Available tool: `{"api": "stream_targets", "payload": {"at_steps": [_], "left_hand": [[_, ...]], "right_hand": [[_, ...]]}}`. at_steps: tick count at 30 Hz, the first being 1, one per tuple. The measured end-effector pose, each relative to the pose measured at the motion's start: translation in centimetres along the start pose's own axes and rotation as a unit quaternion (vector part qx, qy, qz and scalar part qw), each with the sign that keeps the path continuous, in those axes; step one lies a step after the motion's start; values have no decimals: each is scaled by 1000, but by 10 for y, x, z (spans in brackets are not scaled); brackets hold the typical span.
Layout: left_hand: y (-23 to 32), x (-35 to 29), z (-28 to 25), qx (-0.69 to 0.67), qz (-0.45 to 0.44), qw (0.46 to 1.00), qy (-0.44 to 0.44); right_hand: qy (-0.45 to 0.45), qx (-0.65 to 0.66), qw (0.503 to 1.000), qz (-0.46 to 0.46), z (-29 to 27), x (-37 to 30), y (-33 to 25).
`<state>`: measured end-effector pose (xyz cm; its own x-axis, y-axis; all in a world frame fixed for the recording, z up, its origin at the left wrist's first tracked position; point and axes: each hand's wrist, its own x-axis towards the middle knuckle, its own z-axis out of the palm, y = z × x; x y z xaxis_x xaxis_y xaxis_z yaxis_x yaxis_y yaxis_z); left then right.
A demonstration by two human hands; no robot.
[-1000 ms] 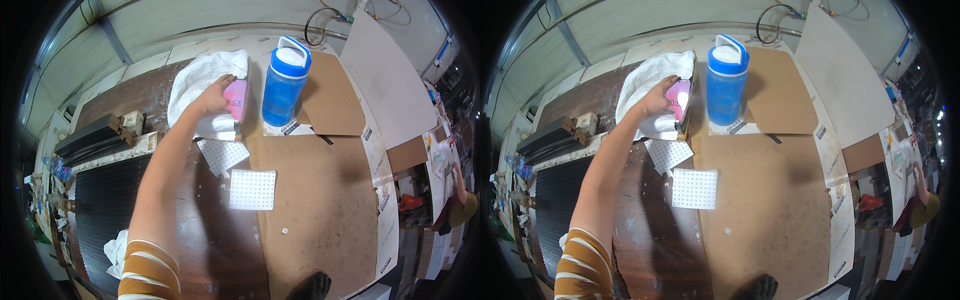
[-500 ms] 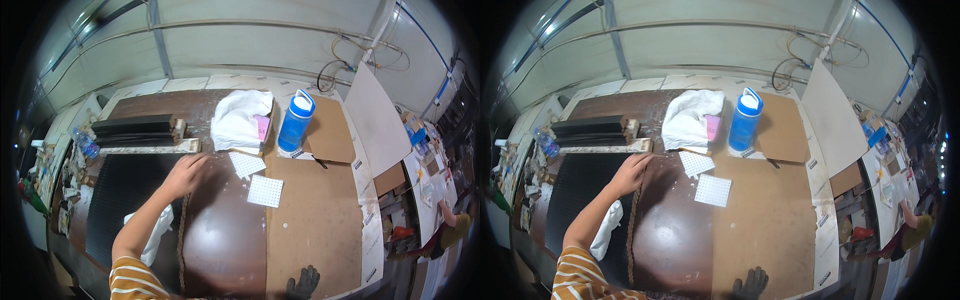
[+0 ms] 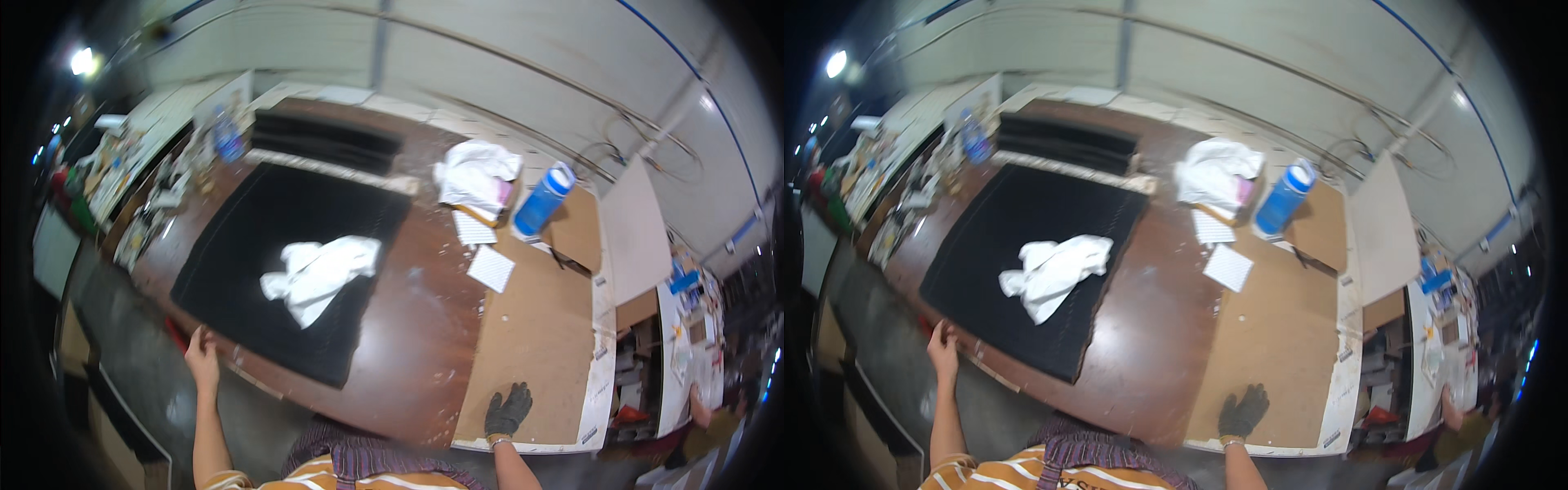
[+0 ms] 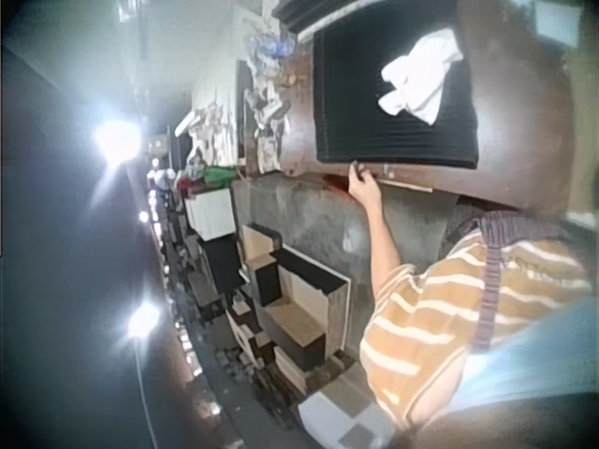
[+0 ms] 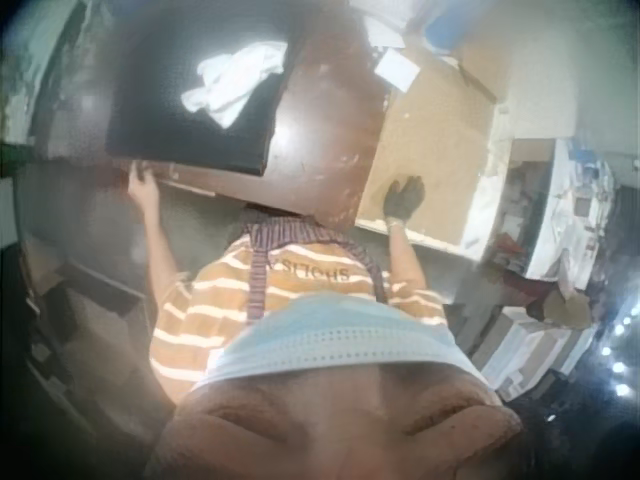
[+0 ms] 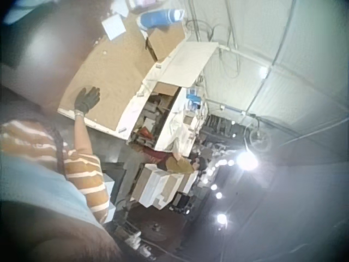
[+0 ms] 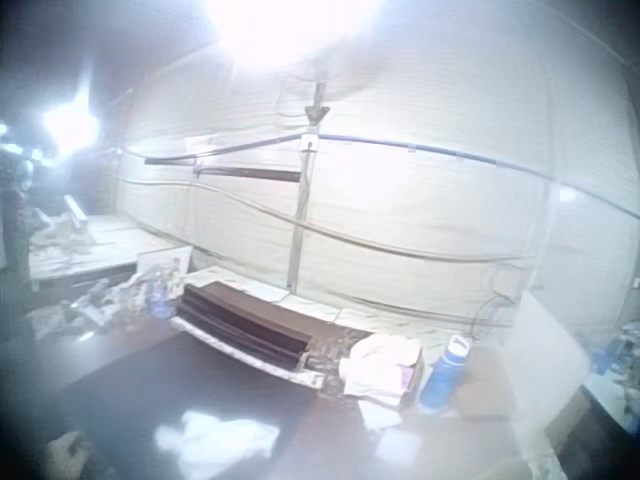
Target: The person wipes a stack of black slats on a workbench using a white cloth and a yellow sponge. They repeatedly wipe the top slat, occasionally switch tools, and continue cleaning the same surface throughout the clip.
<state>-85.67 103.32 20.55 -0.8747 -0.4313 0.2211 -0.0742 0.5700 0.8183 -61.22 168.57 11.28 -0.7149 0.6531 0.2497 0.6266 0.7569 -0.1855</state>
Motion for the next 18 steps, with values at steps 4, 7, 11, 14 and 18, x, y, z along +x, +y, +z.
{"api": "stream_targets", "payload": {"at_steps": [4, 7, 11, 14, 18], "left_hand": [[-6, -18, -27, -44, 1, 999, -11], [28, -4, -16, -20, 77, 997, -16], [107, 36, 51, 57, 269, 954, -117], [157, 58, 126, 61, 373, 908, -181], [151, 70, 217, 88, 486, 815, -302]], "right_hand": [[-7, 150, 984, 95, 4, 19, -11], [60, 167, 983, -54, -10, 35, -64], [-23, 214, 950, -224, -31, 19, -195], [-61, 152, 928, -335, -39, -15, -299], [-76, 162, 898, -402, -28, -42, -397]]}}
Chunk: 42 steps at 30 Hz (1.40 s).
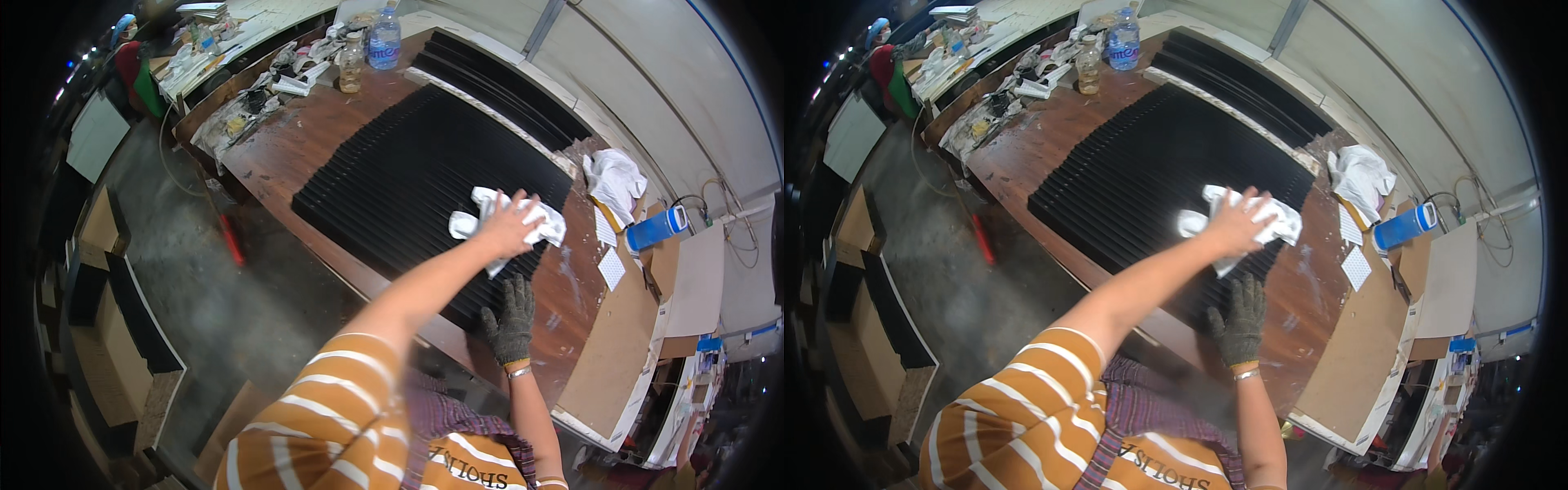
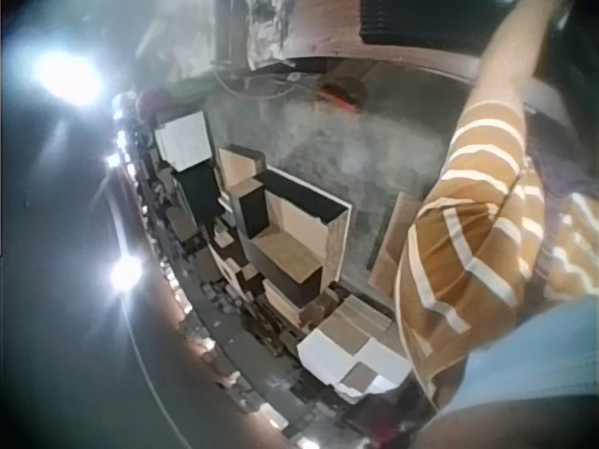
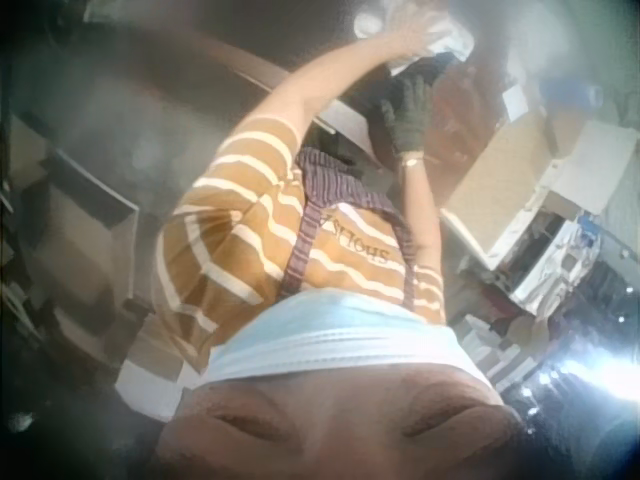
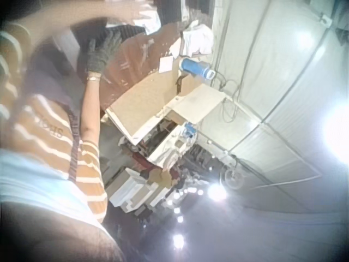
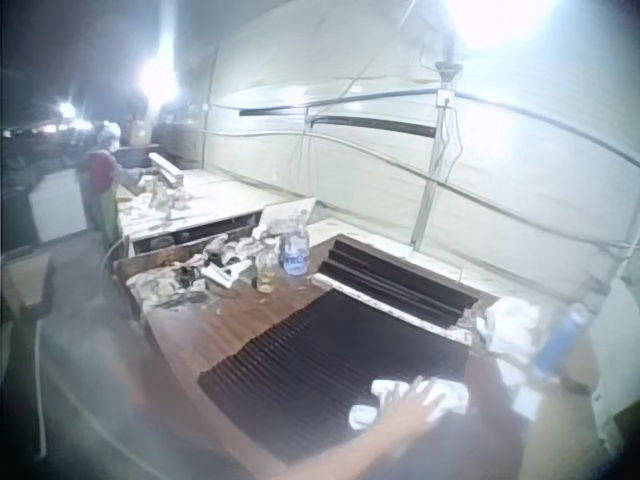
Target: The person wipes a stack of black slats on a workbench using a white cloth and a yellow sponge. They repeatedly wipe the top slat, occasionally switch tools, and continue cleaning the same surface throughout the clip.
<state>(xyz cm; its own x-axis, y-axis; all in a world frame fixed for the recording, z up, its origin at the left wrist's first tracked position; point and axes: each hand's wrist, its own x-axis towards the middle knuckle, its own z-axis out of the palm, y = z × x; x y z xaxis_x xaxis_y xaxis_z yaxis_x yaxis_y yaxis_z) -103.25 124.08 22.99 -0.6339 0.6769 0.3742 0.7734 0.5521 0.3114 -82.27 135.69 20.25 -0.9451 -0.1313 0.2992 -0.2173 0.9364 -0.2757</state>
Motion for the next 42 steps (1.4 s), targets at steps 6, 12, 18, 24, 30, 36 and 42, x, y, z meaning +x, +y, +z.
{"api": "stream_targets", "payload": {"at_steps": [6, 12, 18, 24, 30, 36, 42], "left_hand": [[-133, -70, 46, -70, 63, 994, 51], [-361, -181, -153, -20, -258, 962, 91], [-234, -159, -154, -134, -207, 946, 210], [-261, -204, -152, -30, -171, 985, -9], [-268, -174, -179, -94, -277, 949, 116], [-151, -117, -81, -56, 53, 995, -69], [-205, -130, -97, 83, -75, 994, -3]], "right_hand": [[-16, -60, 993, 101, 34, 26, -34], [-35, -72, 989, 123, 31, 25, -35], [-48, -80, 988, 126, 31, 29, -37], [-70, -100, 983, 138, 27, 32, -39], [-83, -88, 979, 166, 23, 35, -45], [-72, -89, 981, 154, 21, 38, -45], [-65, -67, 983, 159, 20, 38, -46]]}}
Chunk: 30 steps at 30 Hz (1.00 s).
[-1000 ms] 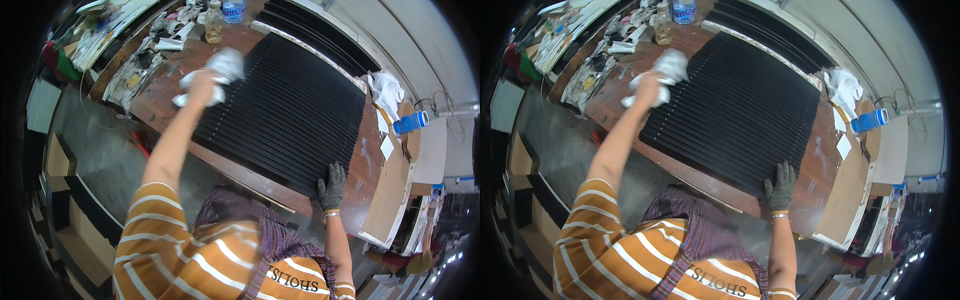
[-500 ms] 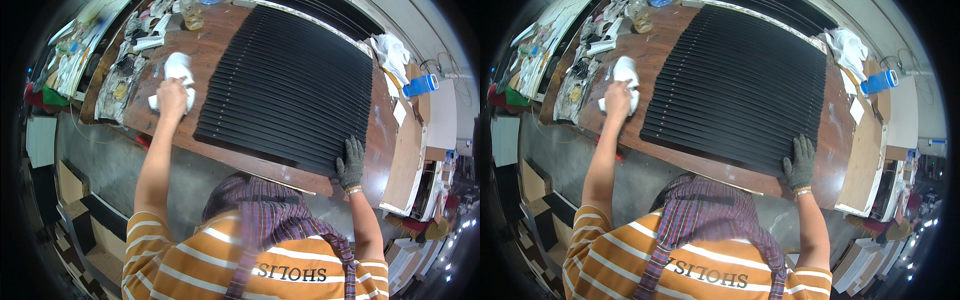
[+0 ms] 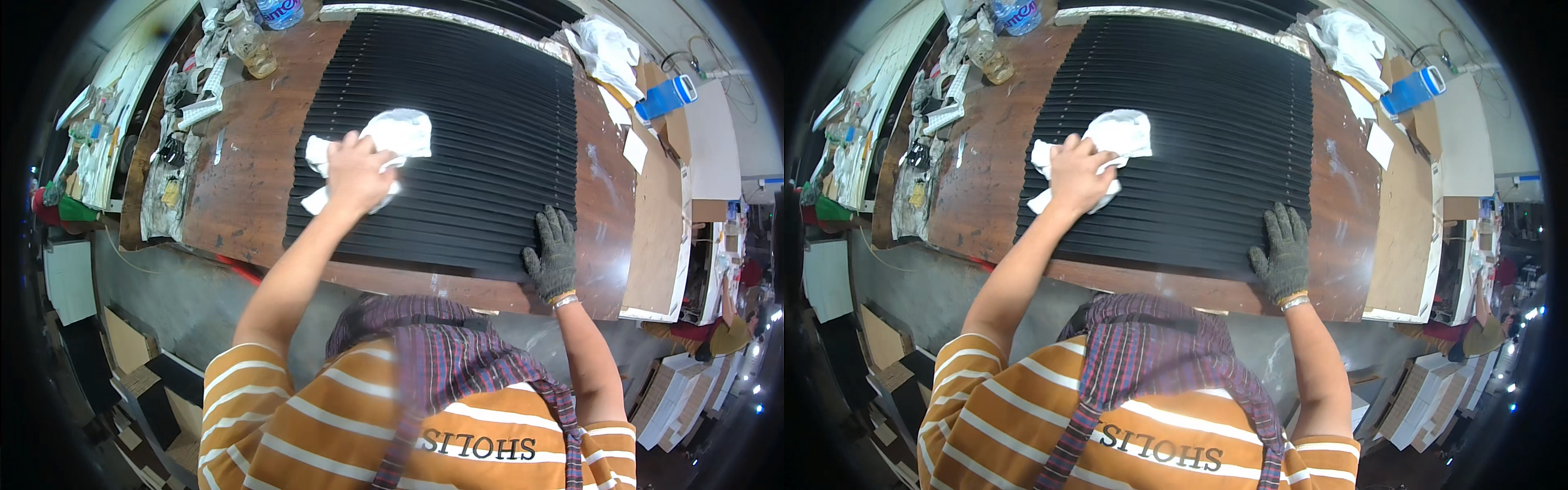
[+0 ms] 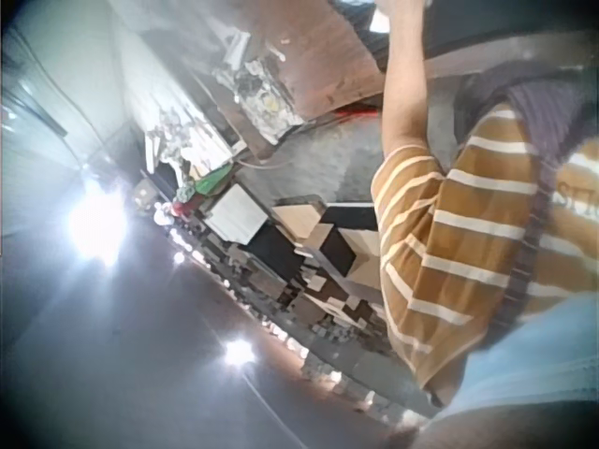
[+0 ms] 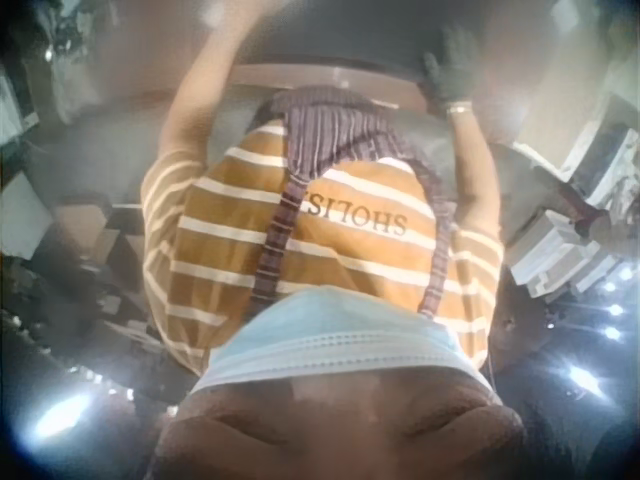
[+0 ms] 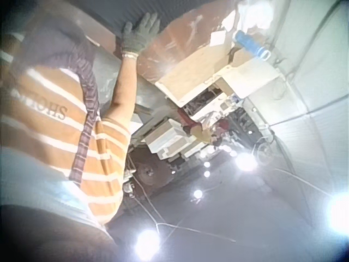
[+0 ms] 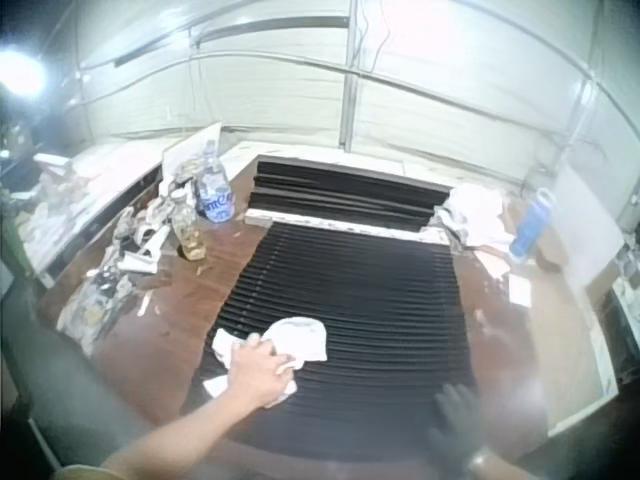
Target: The person wipes a stack of black slats on a workbench using a white cloth and a yellow sponge. They repeatedly wipe the top slat, occasionally switch tools, and continue cleaning the same surface throughout the clip.
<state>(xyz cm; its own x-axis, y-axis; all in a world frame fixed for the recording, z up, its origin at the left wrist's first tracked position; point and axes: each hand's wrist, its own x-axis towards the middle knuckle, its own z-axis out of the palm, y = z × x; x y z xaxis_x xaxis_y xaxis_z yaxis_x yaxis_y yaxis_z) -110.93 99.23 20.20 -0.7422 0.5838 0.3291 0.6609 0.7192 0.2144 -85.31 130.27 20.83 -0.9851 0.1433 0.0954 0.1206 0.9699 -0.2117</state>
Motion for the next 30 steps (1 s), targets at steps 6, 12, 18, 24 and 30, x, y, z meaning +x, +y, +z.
{"api": "stream_targets", "payload": {"at_steps": [6, 12, 18, 24, 30], "left_hand": [[76, 27, -1, -99, 88, 987, -91], [18, 19, -13, 131, -37, 991, -11], [33, 19, 21, -65, 125, 988, -56], [41, 31, 6, -28, 42, 985, -165], [41, 28, 10, -20, 27, 983, -182]], "right_hand": [[7, -1, 1000, -1, -1, 1, -1], [12, 16, 1000, 6, -4, 1, 0], [18, 28, 999, 6, -6, -1, -1], [21, 45, 999, 7, -8, -1, 0], [30, 55, 998, 0, -6, -1, 2]]}}
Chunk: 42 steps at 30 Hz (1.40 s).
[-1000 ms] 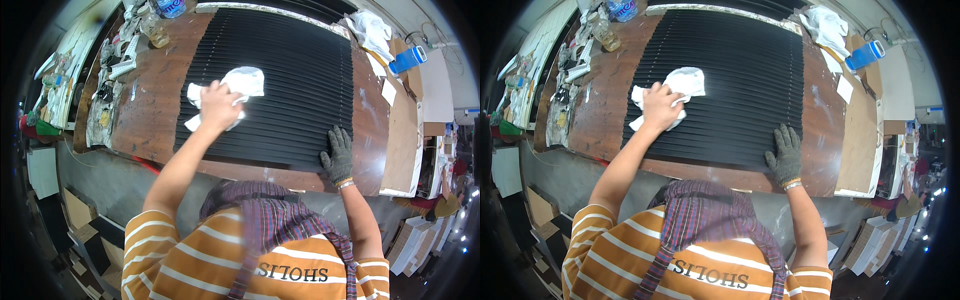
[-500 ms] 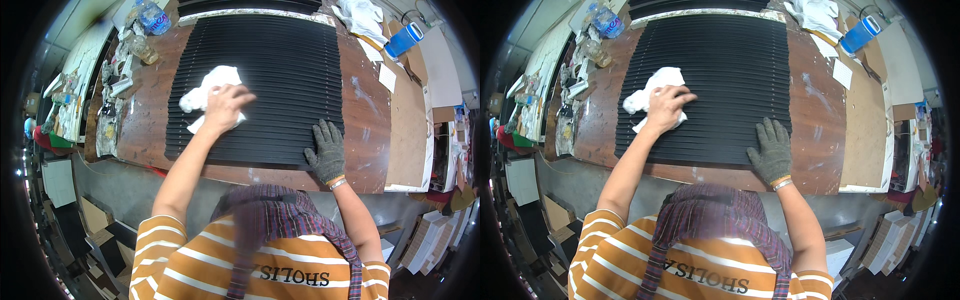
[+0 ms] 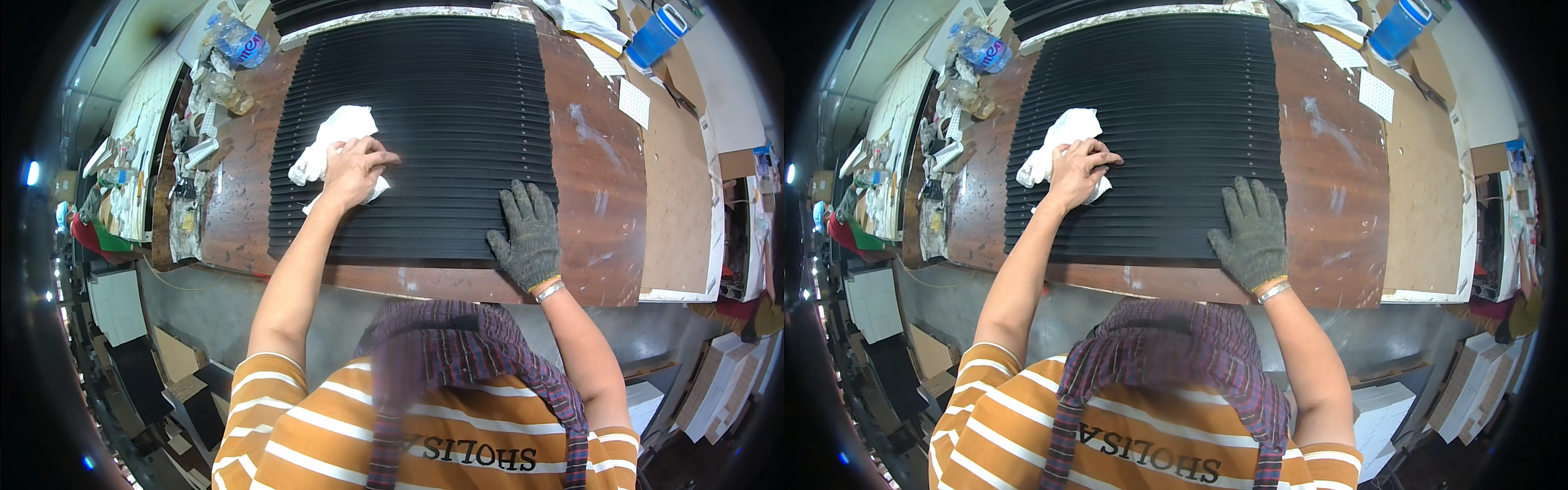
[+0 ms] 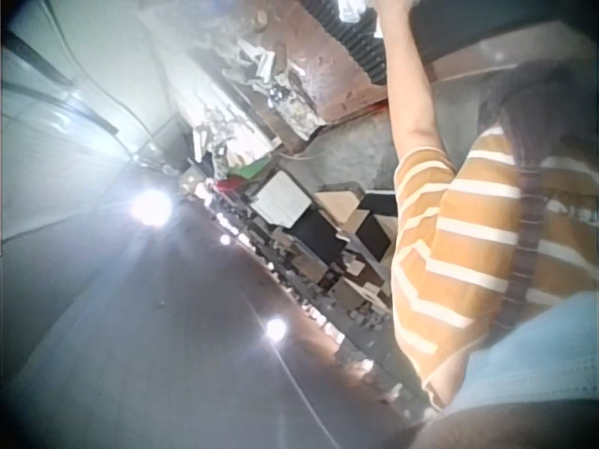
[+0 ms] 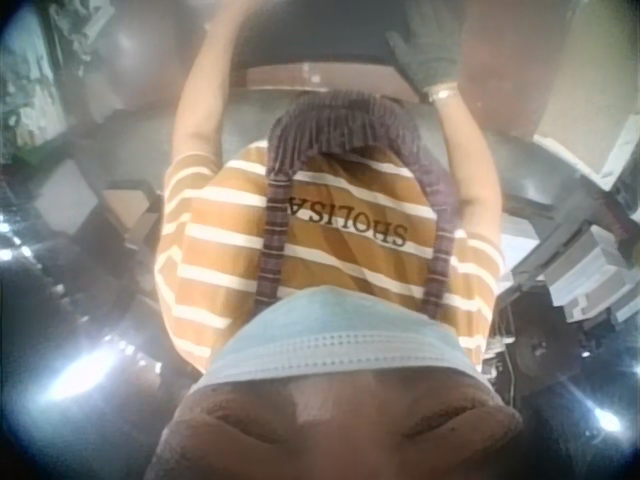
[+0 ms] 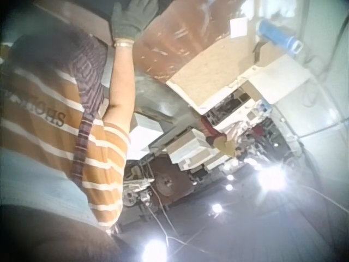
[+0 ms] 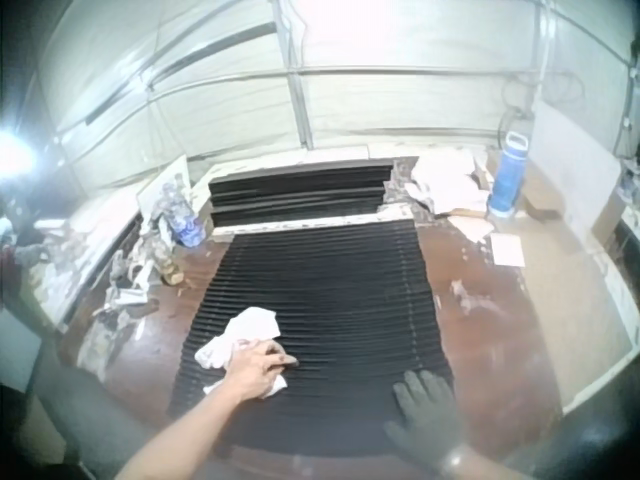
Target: The person wipes a stack of black slats on a workbench using a white cloth and a yellow sponge. They repeatedly wipe the top slat, occasionally switch tools, and continue cleaning the same surface throughout the clip.
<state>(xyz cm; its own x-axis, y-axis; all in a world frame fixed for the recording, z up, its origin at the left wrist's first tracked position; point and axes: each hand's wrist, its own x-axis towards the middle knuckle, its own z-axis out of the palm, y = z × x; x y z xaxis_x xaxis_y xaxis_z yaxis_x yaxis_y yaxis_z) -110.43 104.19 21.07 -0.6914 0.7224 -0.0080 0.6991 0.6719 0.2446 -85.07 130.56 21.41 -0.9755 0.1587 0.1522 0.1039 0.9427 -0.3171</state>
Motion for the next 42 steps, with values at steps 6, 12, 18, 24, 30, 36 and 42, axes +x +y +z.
{"api": "stream_targets", "payload": {"at_steps": [6, 12, 18, 24, 30, 36, 42], "left_hand": [[4, 0, -2, -15, -2, 1000, 14], [2, -1, 3, -29, -5, 999, 14], [-7, 0, -1, -45, -3, 999, 28], [34, 8, -9, -291, -44, 956, 13], [42, -20, 41, 27, 149, 982, 117], [-109, -92, -43, 122, -308, 921, 206], [70, -72, 23, -137, -104, 960, 221]], "right_hand": [[-3, 0, 1000, 3, 1, 0, 0], [-10, -4, 1000, 9, -1, 0, -1], [-13, -5, 1000, 15, -3, 1, -3], [-14, -5, 1000, 14, -2, 0, -1], [-18, -16, 999, 25, 1, 3, -4], [-14, -34, 999, 17, 6, 1, 0], [-13, -42, 999, 6, 10, 0, 3]]}}
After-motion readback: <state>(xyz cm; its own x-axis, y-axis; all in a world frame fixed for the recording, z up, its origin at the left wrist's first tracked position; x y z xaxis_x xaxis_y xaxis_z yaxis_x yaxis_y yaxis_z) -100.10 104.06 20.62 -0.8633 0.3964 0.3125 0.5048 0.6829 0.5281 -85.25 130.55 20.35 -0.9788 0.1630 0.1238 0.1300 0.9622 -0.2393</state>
